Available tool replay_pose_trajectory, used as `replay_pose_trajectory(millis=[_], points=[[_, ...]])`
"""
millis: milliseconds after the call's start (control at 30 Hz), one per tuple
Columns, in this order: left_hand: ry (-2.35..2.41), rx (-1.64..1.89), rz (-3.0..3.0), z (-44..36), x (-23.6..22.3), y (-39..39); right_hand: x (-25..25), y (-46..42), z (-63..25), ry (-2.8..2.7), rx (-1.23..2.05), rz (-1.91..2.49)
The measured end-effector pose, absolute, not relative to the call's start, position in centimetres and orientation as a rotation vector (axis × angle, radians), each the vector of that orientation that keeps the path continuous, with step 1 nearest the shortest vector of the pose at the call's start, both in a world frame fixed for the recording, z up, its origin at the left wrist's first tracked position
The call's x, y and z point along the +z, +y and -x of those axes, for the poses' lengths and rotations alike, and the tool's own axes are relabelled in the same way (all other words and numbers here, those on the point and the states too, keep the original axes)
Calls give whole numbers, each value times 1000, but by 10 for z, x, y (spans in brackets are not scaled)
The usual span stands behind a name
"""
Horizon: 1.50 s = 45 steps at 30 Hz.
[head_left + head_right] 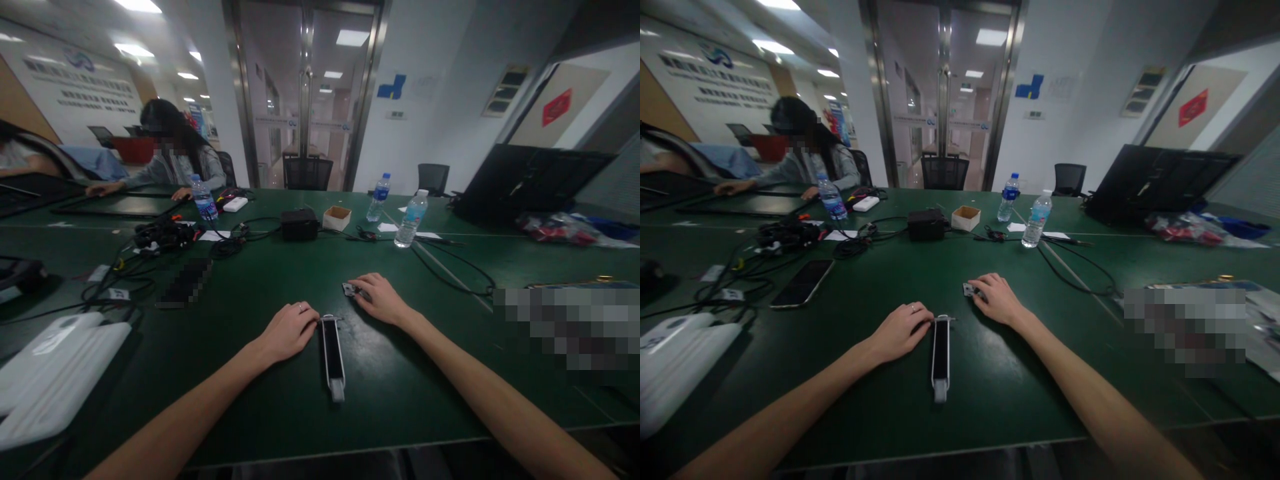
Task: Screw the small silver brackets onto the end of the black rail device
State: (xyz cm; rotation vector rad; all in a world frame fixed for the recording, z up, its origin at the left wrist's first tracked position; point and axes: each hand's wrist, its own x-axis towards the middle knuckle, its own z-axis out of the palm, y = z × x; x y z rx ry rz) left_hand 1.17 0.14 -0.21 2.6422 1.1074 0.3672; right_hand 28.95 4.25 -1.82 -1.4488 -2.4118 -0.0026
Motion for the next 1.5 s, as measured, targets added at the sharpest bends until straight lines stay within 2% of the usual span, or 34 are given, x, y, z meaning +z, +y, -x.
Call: replay_pose_trajectory(millis=[133, 333, 567, 767, 967, 1067, 1267, 1500], points=[[1102, 356, -2644, -12, -2, 1, -13, 39, -288, -2433, -31, 1543], [1106, 351, -2656, -12, -1, 0, 1, 34, -305, -2528, 194, 1508], [1101, 352, -2645, -11, -1, 1, 6, 34, -309, -2409, 259, 1380], [1090, 363, -2636, -11, -3, 1, 5, 45, -331, -2098, 130, 1606], [1099, 358, -2636, -11, -2, 1, -10, 60, -353, -2083, 103, 1921], [1097, 350, -2642, -11, -2, 1, -17, 64, -357, -2184, 132, 1954], [1101, 342, -2651, -11, -3, 1, -14, 61, -356, -2172, -58, 1906], [1090, 368, -2651, -10, -5, 2, 8, 46, -343, -2435, 330, 1758]])
